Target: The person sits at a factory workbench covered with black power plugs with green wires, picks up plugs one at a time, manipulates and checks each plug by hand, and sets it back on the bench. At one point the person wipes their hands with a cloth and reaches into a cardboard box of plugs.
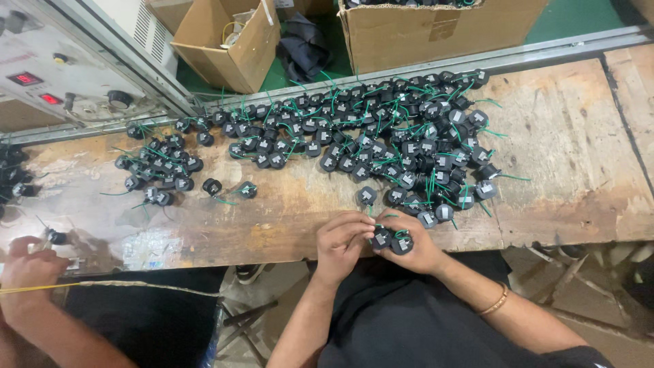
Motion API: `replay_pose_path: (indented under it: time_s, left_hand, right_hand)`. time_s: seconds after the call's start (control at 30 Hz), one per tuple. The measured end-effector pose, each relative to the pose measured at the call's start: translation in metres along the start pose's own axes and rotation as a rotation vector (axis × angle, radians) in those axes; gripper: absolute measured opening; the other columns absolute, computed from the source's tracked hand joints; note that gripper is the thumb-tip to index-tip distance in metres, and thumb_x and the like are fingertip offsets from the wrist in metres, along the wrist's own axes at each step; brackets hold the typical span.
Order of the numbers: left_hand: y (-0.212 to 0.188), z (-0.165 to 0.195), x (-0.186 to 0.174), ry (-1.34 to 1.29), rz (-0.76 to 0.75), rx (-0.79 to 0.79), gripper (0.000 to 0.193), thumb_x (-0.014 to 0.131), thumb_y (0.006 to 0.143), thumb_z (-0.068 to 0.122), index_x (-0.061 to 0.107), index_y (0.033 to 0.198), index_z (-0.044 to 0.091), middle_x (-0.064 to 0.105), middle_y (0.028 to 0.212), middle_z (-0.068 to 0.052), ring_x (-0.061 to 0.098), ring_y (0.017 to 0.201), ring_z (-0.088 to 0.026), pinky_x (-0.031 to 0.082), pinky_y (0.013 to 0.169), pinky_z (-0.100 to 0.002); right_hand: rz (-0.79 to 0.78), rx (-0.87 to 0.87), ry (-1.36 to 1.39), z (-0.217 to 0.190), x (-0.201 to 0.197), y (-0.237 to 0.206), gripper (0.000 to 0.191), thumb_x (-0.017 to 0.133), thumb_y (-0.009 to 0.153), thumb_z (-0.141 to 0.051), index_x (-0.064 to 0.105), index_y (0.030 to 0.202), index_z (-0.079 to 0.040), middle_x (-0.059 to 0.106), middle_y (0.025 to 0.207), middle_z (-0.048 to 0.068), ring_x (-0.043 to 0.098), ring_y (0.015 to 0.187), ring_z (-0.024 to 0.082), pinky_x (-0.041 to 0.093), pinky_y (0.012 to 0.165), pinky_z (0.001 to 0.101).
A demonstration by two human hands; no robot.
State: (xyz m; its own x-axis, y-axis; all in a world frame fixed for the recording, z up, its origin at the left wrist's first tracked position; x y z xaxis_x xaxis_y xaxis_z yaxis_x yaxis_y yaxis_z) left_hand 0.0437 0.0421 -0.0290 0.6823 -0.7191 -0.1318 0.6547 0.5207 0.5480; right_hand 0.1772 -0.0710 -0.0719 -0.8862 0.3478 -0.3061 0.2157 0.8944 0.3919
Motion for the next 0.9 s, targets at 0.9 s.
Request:
replay_pose_path:
  time_s: [0.9]
  left_hand:
    - [-0.026,-0.016,0.004,-0.159,0.161,-0.217,0.026,0.084,0.082,-0.005,0.06,0.085,0.004,0.067,0.093,-0.008,0.067,0.092,-0.017,0.055,0.088,-0.03]
  right_hand:
    - [-0.069,-0.037,-0.043,-0.023,0.007,0.007,0.042,0.08,0.073,-0.006,0.066,0.112,0.0,0.067,0.109,0.015,0.069,0.105,0.032,0.055,0.09,0.0392]
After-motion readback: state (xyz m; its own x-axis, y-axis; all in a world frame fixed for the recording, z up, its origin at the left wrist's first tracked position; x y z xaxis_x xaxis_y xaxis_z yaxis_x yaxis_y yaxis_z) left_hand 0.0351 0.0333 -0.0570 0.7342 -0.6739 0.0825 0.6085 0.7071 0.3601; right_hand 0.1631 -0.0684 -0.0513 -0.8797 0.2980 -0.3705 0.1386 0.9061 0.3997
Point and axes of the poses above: each hand's wrist, its own y-axis towards the middle knuckle, its own x-axis out of the palm, z = x × y, the point moved 5 cm from there along y, towards the middle knuckle
